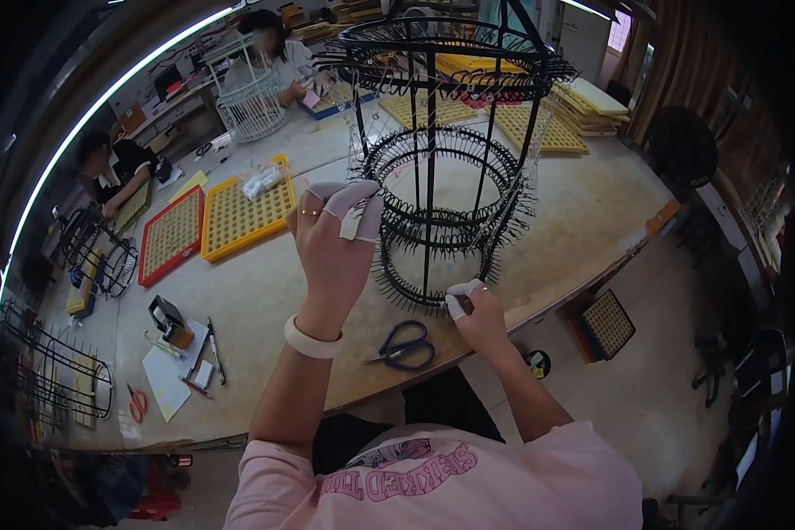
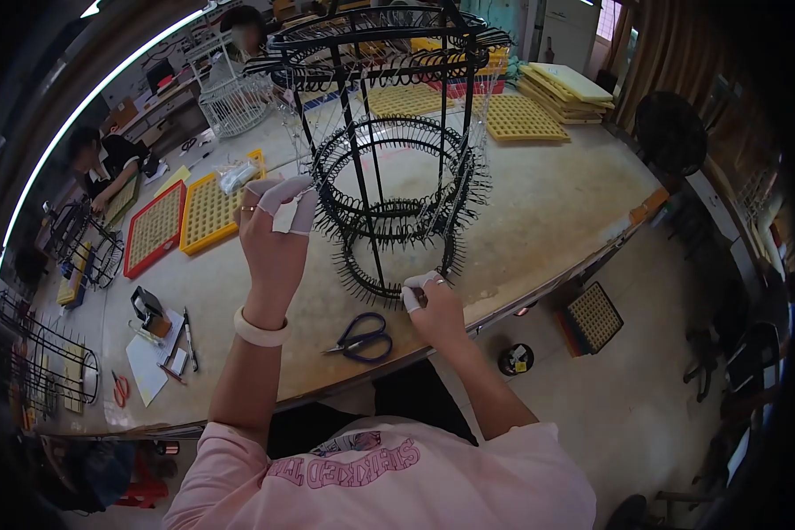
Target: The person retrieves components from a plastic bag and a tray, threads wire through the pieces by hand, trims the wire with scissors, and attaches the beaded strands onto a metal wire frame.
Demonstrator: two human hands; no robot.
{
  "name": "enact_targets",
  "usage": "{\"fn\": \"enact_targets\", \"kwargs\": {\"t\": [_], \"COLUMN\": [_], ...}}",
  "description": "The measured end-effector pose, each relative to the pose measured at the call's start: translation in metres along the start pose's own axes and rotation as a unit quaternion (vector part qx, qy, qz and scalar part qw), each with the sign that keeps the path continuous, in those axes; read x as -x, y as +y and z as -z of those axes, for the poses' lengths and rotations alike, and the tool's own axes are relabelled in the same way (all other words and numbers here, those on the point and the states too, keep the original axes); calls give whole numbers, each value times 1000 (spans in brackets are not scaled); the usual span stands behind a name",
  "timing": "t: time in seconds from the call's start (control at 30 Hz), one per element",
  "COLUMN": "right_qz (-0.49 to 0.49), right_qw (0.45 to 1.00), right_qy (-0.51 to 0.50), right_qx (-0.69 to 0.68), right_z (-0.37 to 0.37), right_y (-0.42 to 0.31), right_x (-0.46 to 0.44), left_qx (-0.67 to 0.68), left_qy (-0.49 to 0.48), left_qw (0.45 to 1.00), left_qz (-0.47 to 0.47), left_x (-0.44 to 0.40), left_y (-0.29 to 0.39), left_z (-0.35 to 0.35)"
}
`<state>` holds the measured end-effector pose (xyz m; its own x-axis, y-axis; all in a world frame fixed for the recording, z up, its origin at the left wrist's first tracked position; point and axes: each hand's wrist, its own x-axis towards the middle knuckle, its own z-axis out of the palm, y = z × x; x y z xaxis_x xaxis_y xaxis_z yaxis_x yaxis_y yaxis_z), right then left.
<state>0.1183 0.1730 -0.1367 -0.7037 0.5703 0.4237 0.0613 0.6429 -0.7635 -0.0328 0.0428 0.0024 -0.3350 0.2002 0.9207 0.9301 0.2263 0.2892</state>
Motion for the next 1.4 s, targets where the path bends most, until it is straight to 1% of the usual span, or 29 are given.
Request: {"fn": "enact_targets", "kwargs": {"t": [0.2, 0.33, 0.6, 0.73, 0.83, 0.93, 1.0, 1.03, 1.1, 1.13, 1.2, 1.23, 1.3, 1.4], "right_qz": [30, 15, 39, 38, 45, 34, -5, -6, 133, 133, 124, 129, 135, 126], "right_qw": [999, 1000, 999, 999, 999, 998, 999, 999, 990, 990, 992, 991, 988, 988], "right_qy": [26, 16, 27, 22, 26, 40, 18, 18, 45, 45, -19, -25, -44, -47], "right_qx": [-8, -1, -8, -7, 0, -37, -46, -45, 22, 23, 29, 25, 68, 77], "right_z": [-6, -5, -6, -5, -6, -3, 4, 4, 5, 6, 5, 5, 7, 2], "right_y": [7, 4, 6, 6, 8, 2, -4, -3, 1, 3, 5, 5, 4, 9], "right_x": [-1, -2, -2, -2, -2, -3, -6, -9, -15, -16, -19, -20, -19, -18], "left_qx": [-22, -28, -2, 1, -3, 15, 30, 32, 26, 26, -15, -22, -60, -74], "left_qy": [-21, -15, -31, -28, -29, -27, -17, -17, -9, -9, -20, -16, -63, -84], "left_qw": [1000, 1000, 999, 999, 998, 998, 998, 998, 998, 998, 998, 997, 993, 988], "left_qz": [1, -3, 43, 36, 51, 55, 56, 56, 60, 61, 66, 68, 83, 106], "left_x": [-5, -7, -5, -5, -5, -4, -3, -2, 2, 6, 16, 23, 41, 62], "left_y": [6, 10, 10, 12, 14, 12, 13, 12, 10, 9, 1, -4, -18, -29], "left_z": [-5, -6, -7, -6, -4, -2, 1, 3, 7, 9, 16, 18, 22, 28]}}
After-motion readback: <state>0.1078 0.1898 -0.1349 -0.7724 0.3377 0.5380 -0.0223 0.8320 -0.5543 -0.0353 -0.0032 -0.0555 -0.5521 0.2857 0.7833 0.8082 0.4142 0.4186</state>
